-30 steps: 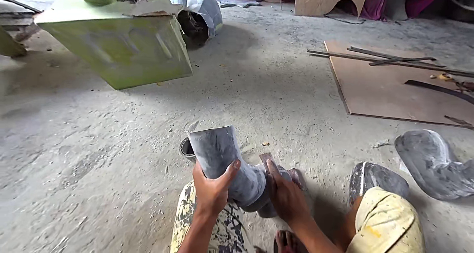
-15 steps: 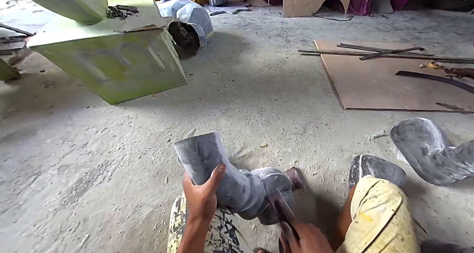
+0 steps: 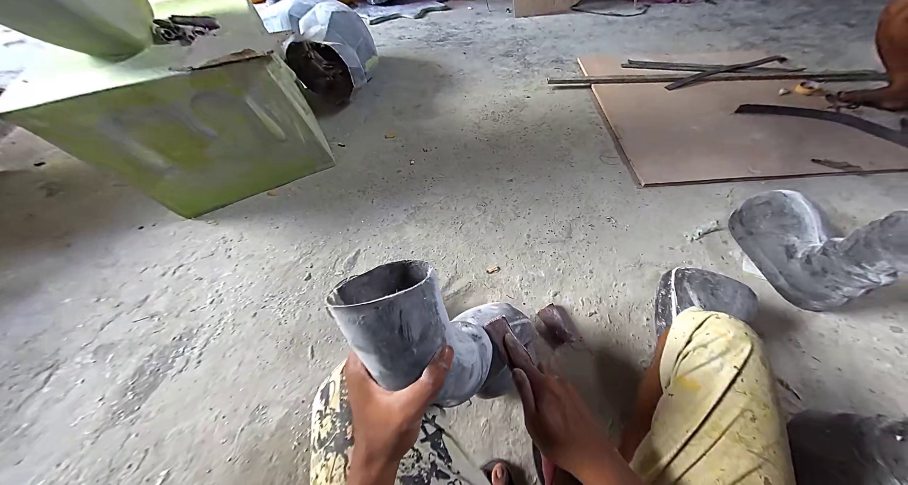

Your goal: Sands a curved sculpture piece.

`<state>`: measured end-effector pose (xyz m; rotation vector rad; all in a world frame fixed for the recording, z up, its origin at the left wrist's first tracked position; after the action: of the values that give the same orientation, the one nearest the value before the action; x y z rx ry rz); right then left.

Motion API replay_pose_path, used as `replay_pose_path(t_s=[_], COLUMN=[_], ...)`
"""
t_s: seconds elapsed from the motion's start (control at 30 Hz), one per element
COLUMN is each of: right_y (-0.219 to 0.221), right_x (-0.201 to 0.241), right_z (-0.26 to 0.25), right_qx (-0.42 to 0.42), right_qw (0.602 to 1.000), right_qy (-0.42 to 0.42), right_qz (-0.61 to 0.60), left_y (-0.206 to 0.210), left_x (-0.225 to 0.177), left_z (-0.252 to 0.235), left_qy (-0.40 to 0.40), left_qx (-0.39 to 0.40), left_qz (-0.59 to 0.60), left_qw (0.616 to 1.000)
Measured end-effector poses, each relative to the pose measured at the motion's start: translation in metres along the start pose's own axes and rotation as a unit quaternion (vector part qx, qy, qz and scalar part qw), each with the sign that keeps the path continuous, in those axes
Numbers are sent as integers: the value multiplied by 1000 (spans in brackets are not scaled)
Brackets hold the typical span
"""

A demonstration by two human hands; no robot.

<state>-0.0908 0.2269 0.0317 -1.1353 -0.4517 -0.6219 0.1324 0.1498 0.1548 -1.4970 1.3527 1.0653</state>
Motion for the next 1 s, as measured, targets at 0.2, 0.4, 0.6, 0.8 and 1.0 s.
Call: replay_pose_path(t_s=[0.2, 0.4, 0.6, 0.8, 1.0], right_y=[-5, -15, -5, -16, -30], right_x=[18, -5, 13, 22, 14], right_z=[-31, -29, -10, -48, -40], right_qx=[-36, -24, 29, 53, 48], right_qw=[999, 999, 999, 998, 997], right_qy=[2, 35, 39, 26, 25], right_qz=[33, 28, 15, 28, 61], left_y=[3, 6, 3, 1, 5], left_x=[-2, -3, -2, -5, -5], left_z=[10, 15, 8, 11, 12], left_qy=[40, 55, 45, 48, 66], left_qx=[-44, -24, -62, -68, -34], left_qz=[5, 1, 3, -14, -27], left_qw=[998, 998, 997, 996, 997])
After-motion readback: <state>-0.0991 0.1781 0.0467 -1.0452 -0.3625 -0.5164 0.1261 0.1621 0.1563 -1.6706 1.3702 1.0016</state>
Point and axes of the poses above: each hand's wrist, its own z-axis away from the middle knuckle, its own y-axis out of the palm, x = y × z, the point moved 9 cm from there along -z, towards the middle knuckle, and after that the axes turned 6 degrees about x, right-handed, at the moved point
